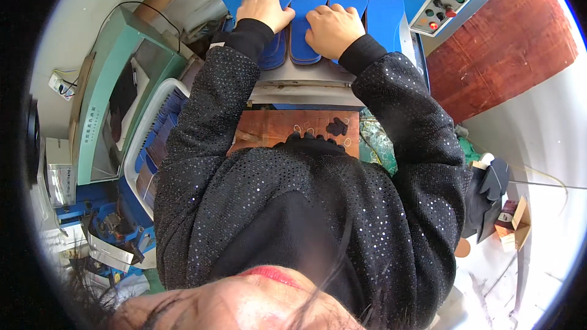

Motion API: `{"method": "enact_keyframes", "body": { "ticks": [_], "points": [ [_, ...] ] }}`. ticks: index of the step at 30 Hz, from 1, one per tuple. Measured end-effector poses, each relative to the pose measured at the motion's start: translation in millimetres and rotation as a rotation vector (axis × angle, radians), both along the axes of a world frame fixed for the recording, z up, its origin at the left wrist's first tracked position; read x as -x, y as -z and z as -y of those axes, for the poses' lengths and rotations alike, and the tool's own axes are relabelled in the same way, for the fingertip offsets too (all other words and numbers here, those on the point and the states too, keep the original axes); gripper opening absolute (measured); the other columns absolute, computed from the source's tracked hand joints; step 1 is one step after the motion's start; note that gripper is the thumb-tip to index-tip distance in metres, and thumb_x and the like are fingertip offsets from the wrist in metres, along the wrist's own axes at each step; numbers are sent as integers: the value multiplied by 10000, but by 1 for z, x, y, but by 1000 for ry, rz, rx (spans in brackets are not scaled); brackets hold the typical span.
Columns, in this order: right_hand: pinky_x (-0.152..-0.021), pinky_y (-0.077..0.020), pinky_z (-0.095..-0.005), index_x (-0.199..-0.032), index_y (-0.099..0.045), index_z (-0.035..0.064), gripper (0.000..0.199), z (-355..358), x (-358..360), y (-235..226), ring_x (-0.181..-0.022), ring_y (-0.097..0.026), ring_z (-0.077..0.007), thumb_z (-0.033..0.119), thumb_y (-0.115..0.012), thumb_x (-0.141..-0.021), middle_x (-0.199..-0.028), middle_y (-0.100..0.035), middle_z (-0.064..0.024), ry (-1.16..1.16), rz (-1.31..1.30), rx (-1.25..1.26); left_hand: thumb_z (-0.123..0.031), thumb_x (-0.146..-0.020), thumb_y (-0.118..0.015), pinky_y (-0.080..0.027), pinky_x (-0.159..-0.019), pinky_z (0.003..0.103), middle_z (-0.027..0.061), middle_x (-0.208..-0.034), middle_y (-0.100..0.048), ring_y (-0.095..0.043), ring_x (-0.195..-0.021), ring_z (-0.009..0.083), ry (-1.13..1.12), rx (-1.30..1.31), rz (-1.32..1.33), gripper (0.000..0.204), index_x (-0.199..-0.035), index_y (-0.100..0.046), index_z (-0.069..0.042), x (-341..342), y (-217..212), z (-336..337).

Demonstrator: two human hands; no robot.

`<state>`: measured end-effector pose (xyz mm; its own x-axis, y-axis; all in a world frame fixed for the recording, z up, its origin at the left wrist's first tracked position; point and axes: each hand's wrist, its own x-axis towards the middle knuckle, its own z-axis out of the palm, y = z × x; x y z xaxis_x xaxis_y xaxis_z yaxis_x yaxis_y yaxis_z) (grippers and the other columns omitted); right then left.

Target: The person presses shoe insoles in a machine, binds stacks of insoles using rubber bands by hand, and places the bundled insoles into a basket.

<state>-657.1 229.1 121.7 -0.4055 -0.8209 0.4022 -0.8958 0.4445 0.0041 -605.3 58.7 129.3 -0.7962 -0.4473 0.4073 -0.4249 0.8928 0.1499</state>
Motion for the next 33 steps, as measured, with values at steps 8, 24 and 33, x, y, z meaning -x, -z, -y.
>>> {"method": "enact_keyframes", "body": {
  "ticks": [8,24,33],
  "points": [
    [-875,-442,-470,-1112,-642,104,329,0,0,-2,-1065,-594,-277,276,-551,-846,-1144,-631,-65,58,16,-133,-443,-740,-667,-518,-856,499,278,-1194,-502,-612,-999,458,-26,-102,65,731,-1336,-422,-98,-13,-8,2],
    [-979,-451,-429,-1269,-448,-156,773,-100,47,27,-1136,-537,-477,432,-669,-818,-1279,-463,-372,334,202,221,-403,-804,-572,-398,-1030,452,301,-1381,-373,-463,-1221,445,301,-265,-146,693,-1358,-428,-12,-17,43,35],
    [-997,-438,-431,-1264,-475,-117,718,-93,46,25,-1173,-510,-469,395,-665,-798,-1295,-457,-366,411,198,217,-334,-854,-483,-321,-1059,511,356,-1416,-322,-392,-1255,495,264,-197,-10,615,-1345,-417,30,-9,51,25]
  ]
}}
